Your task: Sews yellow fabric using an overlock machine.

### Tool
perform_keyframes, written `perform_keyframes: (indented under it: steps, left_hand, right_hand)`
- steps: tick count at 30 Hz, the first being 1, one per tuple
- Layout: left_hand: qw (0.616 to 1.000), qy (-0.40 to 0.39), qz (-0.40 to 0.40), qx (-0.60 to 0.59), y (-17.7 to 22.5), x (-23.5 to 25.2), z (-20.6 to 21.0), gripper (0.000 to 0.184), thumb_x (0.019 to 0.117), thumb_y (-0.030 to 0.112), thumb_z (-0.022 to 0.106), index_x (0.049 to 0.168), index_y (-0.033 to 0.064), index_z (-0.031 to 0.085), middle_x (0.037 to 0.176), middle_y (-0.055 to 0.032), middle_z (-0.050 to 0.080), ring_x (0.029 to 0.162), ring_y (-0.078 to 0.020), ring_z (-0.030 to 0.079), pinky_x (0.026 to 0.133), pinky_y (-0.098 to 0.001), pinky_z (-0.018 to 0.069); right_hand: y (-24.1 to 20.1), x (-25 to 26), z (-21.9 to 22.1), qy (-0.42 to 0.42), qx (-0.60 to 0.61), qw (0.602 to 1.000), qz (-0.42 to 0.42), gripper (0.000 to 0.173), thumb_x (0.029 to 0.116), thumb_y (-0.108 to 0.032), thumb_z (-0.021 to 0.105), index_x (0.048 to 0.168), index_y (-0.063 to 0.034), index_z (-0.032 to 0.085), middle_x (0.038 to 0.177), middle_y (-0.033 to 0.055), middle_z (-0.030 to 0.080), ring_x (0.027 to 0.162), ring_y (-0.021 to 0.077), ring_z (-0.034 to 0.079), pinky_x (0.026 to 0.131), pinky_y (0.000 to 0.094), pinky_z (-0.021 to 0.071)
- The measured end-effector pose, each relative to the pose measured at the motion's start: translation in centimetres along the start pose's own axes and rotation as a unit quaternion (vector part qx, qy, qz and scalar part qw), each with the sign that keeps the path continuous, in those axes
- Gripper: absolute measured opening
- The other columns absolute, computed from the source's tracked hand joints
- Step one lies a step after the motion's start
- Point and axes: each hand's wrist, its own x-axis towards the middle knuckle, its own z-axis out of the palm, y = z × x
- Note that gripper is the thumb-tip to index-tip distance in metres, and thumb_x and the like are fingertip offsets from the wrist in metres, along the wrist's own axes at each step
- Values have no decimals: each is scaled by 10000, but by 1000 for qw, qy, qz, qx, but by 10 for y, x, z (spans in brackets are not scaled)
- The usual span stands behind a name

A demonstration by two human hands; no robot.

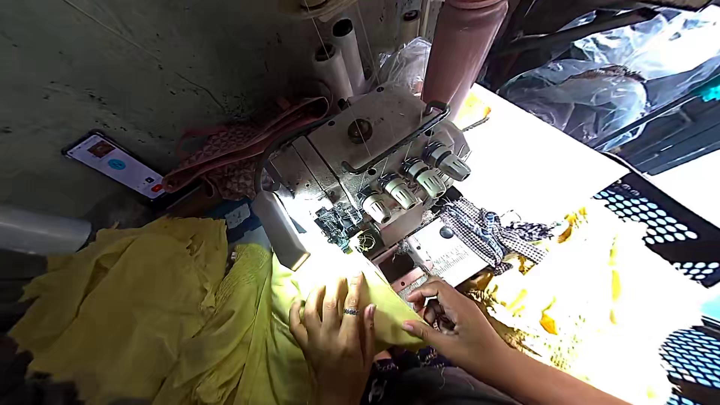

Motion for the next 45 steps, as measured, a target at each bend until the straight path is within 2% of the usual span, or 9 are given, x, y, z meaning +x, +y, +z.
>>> perform_keyframes:
  steps: [6, 12, 18, 24, 29, 32, 36, 41, 45]
  left_hand:
    - [982, -120, -99, -110, 19, 11, -25, 338, 865, 415, 652, 801, 89, 715, 660, -4, 646, 590, -144, 640, 521, -326, 517]
    - [869, -141, -286, -378, -2, -15, -46, 182, 988, 45, 549, 1073, -84, 647, 943, -42, 712, 829, 25, 678, 752, -177, 579]
    - [905, -9, -270, -328, -2, 6, -46, 273, 1061, 56, 355, 1173, -149, 496, 1040, -61, 614, 958, 98, 586, 869, -106, 491]
    - [958, -23, -253, -130, -8, 20, -45, 396, 899, 327, 715, 1074, -27, 696, 883, -102, 723, 807, -58, 681, 741, -228, 536]
    - [973, 40, -126, -189, 5, 22, -12, 261, 1028, 172, 479, 1006, -25, 649, 1039, -138, 640, 1062, -107, 600, 974, -204, 465]
    - [958, 56, -169, -226, 2, 23, 5, 361, 1044, 204, 426, 1022, -106, 610, 905, -117, 656, 922, -29, 629, 870, -170, 491]
    - [936, 117, -175, -283, -14, 21, 17, 328, 1037, 133, 453, 1106, -181, 517, 958, -87, 641, 971, 106, 597, 903, -88, 469]
    - [930, 161, -133, -302, -16, 16, 30, 281, 1068, 195, 452, 1113, -75, 518, 1030, -8, 646, 1059, 114, 582, 959, -100, 463]
    - [933, 162, -124, -298, -18, 16, 31, 264, 1072, 194, 445, 1086, -52, 540, 1018, -10, 646, 1054, 99, 587, 960, -108, 462]
  right_hand:
    - [-44, -8, 20, -95, -12, 985, -147, 68, 925, -65, 667, 984, -84, 640, 850, 86, 666, 746, 145, 663, 640, 239, 559]
    - [-30, 7, 28, -76, -2, 988, -135, 211, 1047, -140, 561, 1245, -94, 621, 1259, 100, 654, 938, 95, 692, 748, 185, 577]
    - [-20, 28, 55, -156, -184, 967, -86, 524, 592, 27, 825, 1091, 11, 665, 1143, 219, 667, 597, 309, 686, 456, 461, 554]
    - [25, 48, 71, -6, -244, 926, -287, 95, 825, -40, 637, 905, -88, 647, 740, 70, 622, 477, 187, 571, 387, 317, 456]
    - [-6, 11, 90, -76, 104, 990, -61, 146, 811, 9, 726, 950, 31, 686, 883, 145, 694, 799, 180, 695, 722, 311, 591]
    - [-11, -13, 100, -101, 189, 977, 6, 112, 857, 23, 687, 955, 73, 667, 866, 169, 690, 804, 164, 689, 755, 284, 576]
    - [1, -10, 69, -128, 154, 980, 4, 125, 967, -102, 662, 1033, -10, 713, 959, 103, 735, 840, 89, 695, 764, 218, 569]
    - [-13, 30, 33, 53, 44, 990, -124, 142, 1041, -226, 610, 1121, -111, 628, 1071, 19, 640, 815, -25, 598, 665, 82, 499]
    - [-16, 56, 27, 57, -154, 983, -86, 358, 990, -466, 619, 974, -114, 684, 843, 18, 690, 638, 59, 615, 503, 207, 464]
